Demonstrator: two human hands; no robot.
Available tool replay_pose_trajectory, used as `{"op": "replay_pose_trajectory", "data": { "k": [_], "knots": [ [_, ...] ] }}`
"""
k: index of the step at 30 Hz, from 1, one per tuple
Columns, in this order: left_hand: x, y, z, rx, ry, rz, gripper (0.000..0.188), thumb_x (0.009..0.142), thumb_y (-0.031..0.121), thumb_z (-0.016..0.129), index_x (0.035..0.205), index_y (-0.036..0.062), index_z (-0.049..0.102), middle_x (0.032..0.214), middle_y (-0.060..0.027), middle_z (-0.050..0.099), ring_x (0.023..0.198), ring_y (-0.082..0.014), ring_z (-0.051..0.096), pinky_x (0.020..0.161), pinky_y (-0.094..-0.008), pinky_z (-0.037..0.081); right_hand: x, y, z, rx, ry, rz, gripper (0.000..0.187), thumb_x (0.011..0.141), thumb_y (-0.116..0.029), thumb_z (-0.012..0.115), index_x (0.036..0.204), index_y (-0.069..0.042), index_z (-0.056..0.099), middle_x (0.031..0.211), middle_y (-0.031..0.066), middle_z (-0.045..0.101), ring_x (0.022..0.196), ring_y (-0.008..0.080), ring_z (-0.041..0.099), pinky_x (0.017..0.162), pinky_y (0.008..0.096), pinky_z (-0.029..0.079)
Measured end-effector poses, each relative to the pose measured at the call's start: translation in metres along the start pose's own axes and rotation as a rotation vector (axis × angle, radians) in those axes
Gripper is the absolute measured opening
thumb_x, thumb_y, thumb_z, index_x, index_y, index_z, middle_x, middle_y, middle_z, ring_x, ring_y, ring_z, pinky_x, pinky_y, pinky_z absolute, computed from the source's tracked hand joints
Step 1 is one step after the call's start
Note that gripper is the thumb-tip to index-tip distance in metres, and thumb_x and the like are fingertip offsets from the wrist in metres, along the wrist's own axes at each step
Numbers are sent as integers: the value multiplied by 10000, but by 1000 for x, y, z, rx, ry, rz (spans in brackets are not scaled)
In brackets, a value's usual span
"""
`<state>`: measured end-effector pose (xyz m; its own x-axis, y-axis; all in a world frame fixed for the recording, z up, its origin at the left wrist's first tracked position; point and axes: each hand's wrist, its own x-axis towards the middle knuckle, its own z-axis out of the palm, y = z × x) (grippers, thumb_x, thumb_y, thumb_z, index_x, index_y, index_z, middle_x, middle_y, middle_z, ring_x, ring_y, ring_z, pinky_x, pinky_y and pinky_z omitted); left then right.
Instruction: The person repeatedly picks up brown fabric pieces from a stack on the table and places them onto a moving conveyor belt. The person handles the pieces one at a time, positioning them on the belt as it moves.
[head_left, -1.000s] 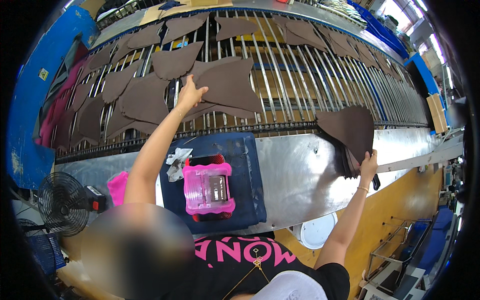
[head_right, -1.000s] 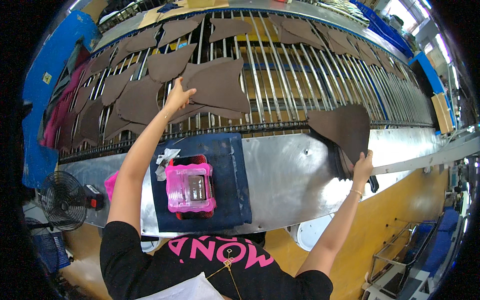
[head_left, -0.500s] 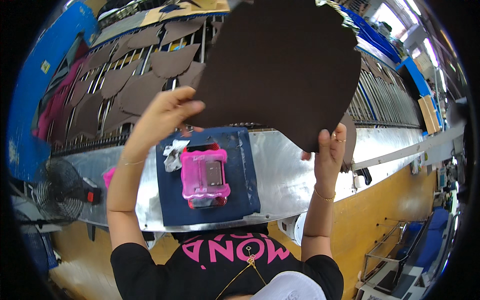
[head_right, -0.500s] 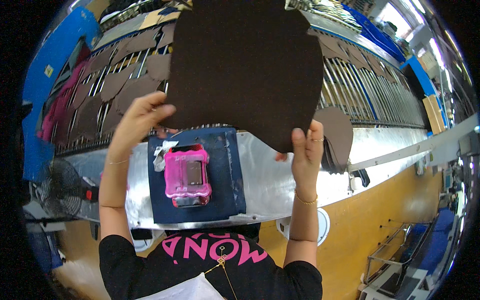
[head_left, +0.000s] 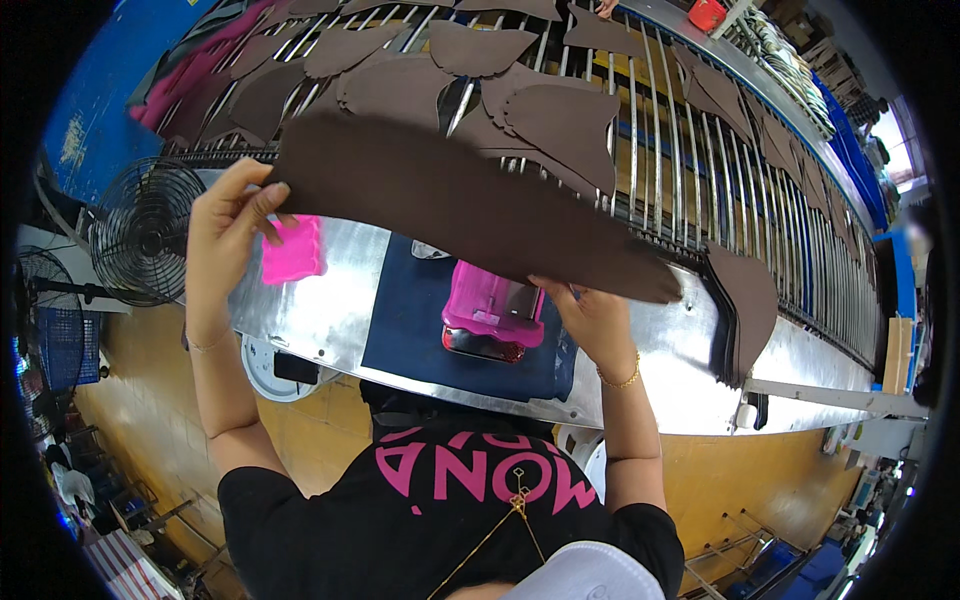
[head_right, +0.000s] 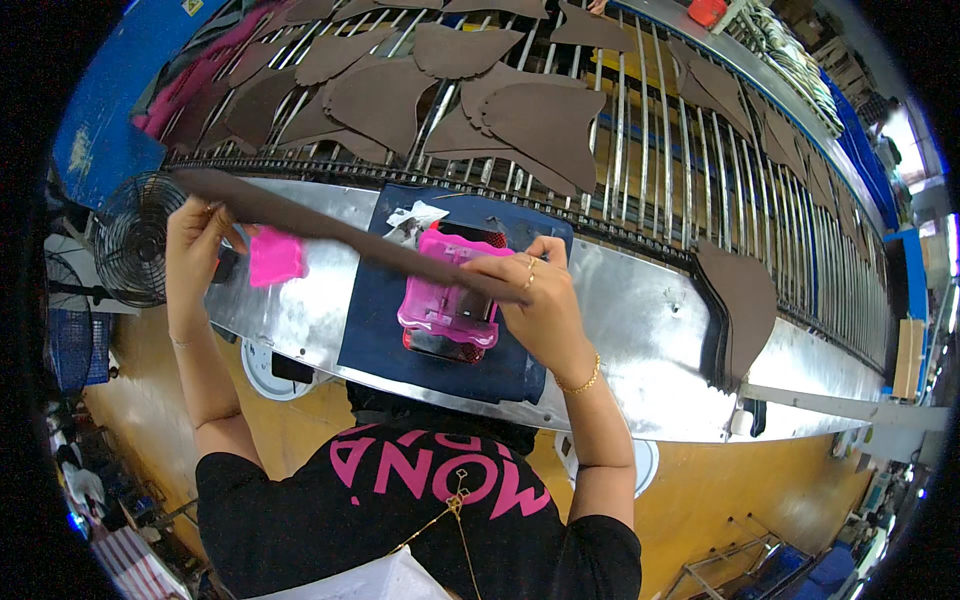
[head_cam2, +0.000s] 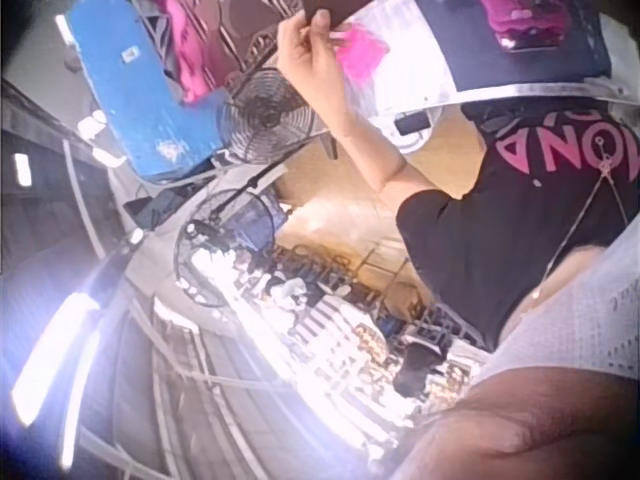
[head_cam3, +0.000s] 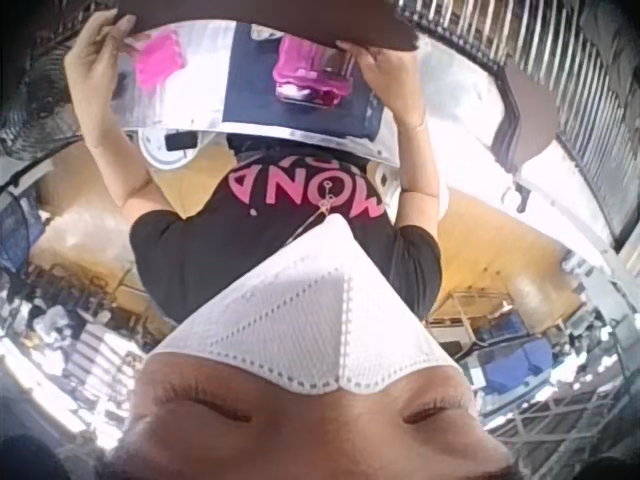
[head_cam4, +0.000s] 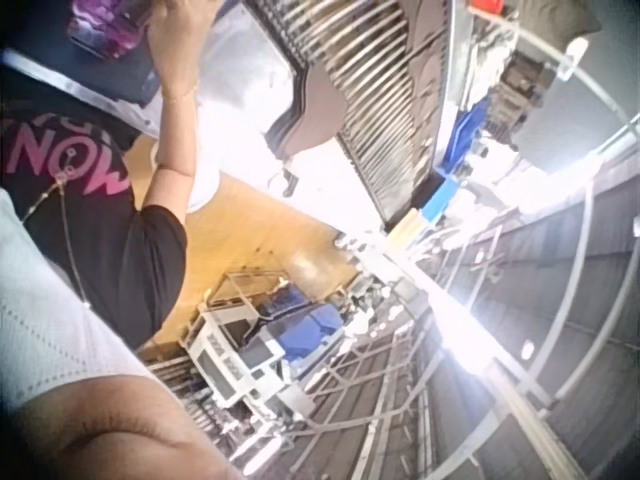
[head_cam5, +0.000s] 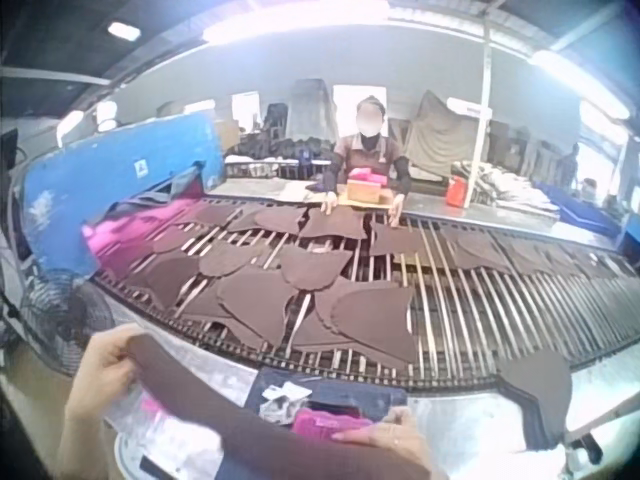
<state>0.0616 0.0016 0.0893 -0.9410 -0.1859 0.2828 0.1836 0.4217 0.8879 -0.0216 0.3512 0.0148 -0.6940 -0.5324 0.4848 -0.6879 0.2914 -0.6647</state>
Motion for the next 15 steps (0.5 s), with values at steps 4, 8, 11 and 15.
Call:
{"op": "replay_pose_trajectory", "data": {
  "k": [4, 8, 11, 15],
  "knots": [
    [-7, -12, 24, 75, -90, -110, 106, 852, 17, 623, 945, -33, 625, 733, -27, 550, 606, -98, 608, 491, -211, 452, -16, 4, -21, -190, 1, -33, 289, 681, 1, 679, 938, -130, 682, 812, 20, 680, 737, 164, 621, 826, 332, 342],
    [6, -15, 74, 275, -303, -46, 68, 805, 17, 645, 869, -4, 651, 711, -79, 548, 594, -185, 611, 507, -280, 467, -58, 19, -48, -335, -31, 43, 248, 704, -29, 659, 927, -136, 683, 862, 6, 697, 764, 142, 639, 856, 337, 343],
    [18, -15, 100, 416, -437, 237, 91, 802, 7, 645, 882, -36, 639, 724, -86, 568, 554, -151, 586, 508, -258, 465, -96, 25, -57, -305, -25, 178, 188, 758, -94, 625, 934, -85, 691, 843, 21, 703, 703, 146, 623, 879, 352, 343],
    [26, 4, 141, 445, -534, 426, 117, 745, 63, 684, 862, 70, 689, 726, -48, 581, 619, -214, 597, 556, -313, 479, -145, 25, -88, -165, 103, 376, 195, 780, -100, 590, 938, -39, 687, 797, 45, 672, 722, 139, 598, 789, 300, 409]
  ]
}}
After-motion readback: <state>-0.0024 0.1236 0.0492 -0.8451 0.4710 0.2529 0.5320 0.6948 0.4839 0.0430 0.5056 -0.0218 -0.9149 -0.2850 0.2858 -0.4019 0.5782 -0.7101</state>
